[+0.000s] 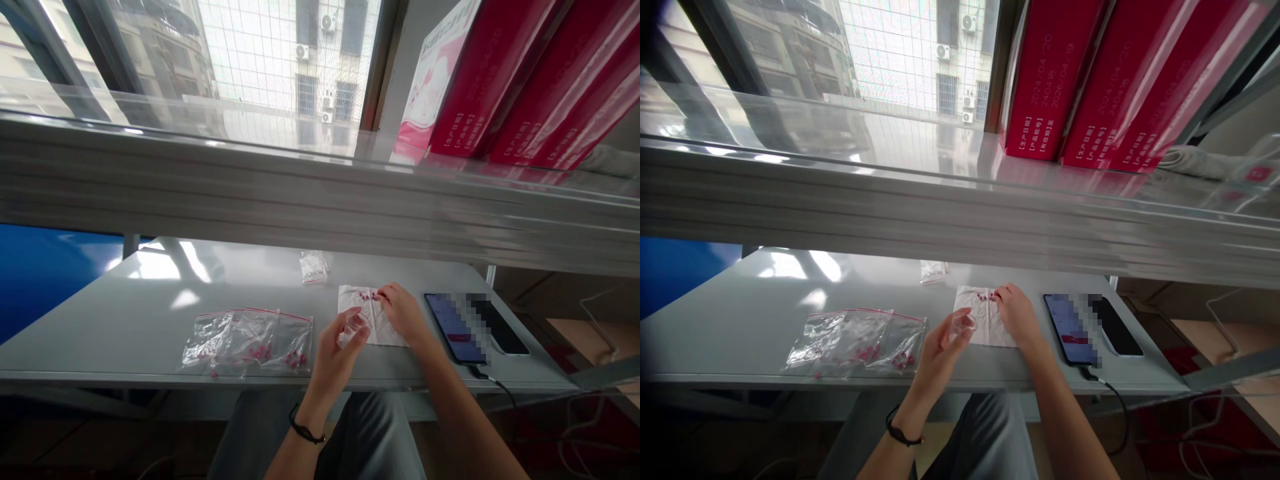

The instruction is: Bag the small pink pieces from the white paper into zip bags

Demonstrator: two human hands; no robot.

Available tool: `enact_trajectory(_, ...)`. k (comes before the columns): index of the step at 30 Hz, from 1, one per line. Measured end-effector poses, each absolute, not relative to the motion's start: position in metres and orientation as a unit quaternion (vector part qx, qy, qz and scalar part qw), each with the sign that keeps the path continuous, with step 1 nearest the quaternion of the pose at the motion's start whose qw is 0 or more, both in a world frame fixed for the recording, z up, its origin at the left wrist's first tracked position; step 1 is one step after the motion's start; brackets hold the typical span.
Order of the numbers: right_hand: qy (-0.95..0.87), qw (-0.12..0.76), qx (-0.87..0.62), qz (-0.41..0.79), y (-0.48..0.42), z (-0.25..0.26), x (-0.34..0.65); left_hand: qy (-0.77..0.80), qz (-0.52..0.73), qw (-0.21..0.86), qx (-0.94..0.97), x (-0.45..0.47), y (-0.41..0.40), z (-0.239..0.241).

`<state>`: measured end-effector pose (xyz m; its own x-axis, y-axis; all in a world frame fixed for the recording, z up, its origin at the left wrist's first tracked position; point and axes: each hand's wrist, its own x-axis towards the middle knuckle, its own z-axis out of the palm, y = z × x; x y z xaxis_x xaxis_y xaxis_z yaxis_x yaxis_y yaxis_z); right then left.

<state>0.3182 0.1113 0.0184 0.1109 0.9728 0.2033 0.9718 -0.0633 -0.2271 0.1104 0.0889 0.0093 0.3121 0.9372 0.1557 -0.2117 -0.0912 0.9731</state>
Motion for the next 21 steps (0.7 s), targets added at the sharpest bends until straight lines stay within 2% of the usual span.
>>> enact_trajectory(21,-0.681,0.110,-0.724,0.006,0.1110,0.0145,0.3136,0.318,0.481,0.598,0.557,0.1090,0.0874,0.0105)
